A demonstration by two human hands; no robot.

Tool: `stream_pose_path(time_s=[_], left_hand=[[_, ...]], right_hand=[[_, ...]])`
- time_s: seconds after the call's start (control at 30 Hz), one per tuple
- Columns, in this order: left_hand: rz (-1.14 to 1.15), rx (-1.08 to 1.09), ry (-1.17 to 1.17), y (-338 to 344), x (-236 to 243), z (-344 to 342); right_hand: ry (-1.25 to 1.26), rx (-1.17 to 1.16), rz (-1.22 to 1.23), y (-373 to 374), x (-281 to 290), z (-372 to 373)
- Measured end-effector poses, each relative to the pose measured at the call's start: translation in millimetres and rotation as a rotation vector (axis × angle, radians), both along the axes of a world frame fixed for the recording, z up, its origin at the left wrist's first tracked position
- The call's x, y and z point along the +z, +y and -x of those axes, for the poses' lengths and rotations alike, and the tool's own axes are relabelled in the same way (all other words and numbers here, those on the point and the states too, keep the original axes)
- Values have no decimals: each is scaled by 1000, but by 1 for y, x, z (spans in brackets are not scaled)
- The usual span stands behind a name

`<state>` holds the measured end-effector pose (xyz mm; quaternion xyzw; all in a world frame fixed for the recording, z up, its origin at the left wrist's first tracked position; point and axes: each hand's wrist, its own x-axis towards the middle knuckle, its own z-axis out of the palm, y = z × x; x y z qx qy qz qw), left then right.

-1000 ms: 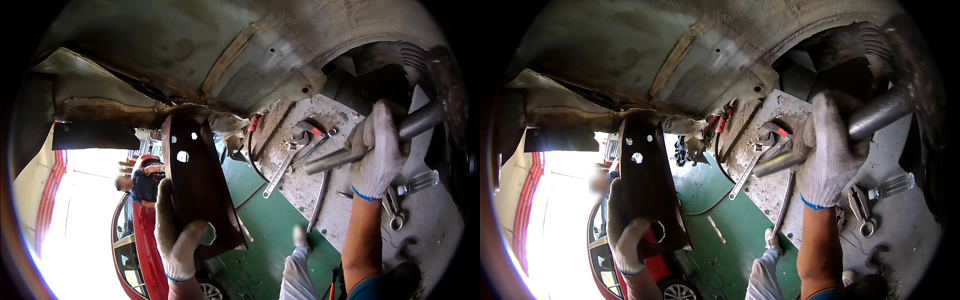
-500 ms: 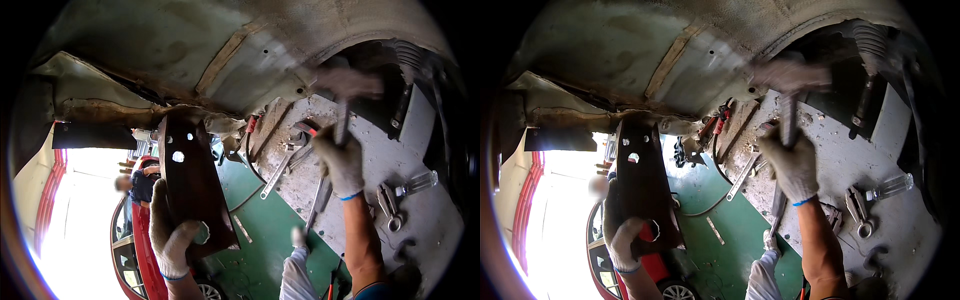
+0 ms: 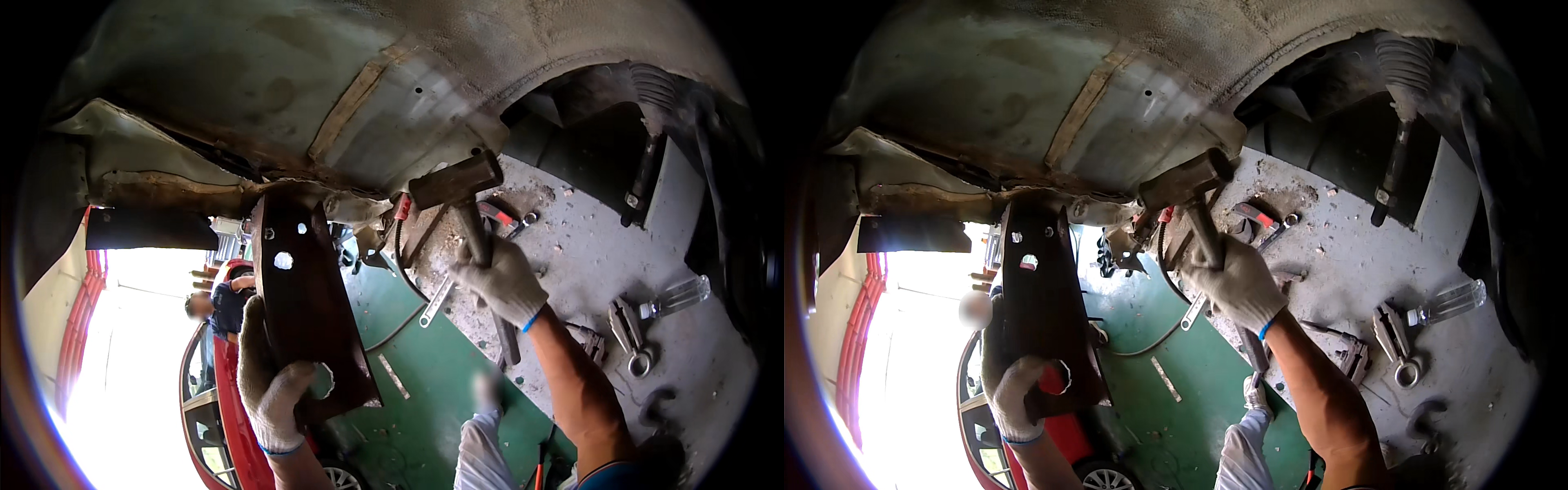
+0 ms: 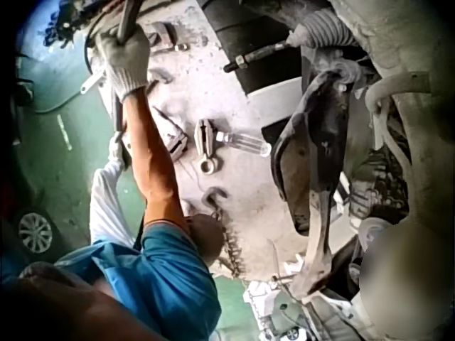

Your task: The person works on a car body in a repair shop, using a hammer and metal bar to straighten a bent section of the vehicle's frame. Another person is seen welding nearby. The person repeatedly strikes the metal to reshape it.

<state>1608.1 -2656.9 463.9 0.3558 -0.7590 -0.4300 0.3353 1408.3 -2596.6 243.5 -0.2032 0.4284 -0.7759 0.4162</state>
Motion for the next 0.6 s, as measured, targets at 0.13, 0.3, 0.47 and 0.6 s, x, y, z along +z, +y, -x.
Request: stream_pose_path(time_s=[0.13,0.3,0.47,0.6], left_hand=[[27,-6,-15,-5,0,-2],[49,35,22,-2,-3,-4],[39,14,17,-3,-4,7],[30,55,-8,-2,0,-5]], right_hand=[[-36,-220,-25,15,17,12],[-101,-759,163,43,57,36],[642,-718,-151,-64,-7,13],[63,-12,-125,-29,-6,7]])
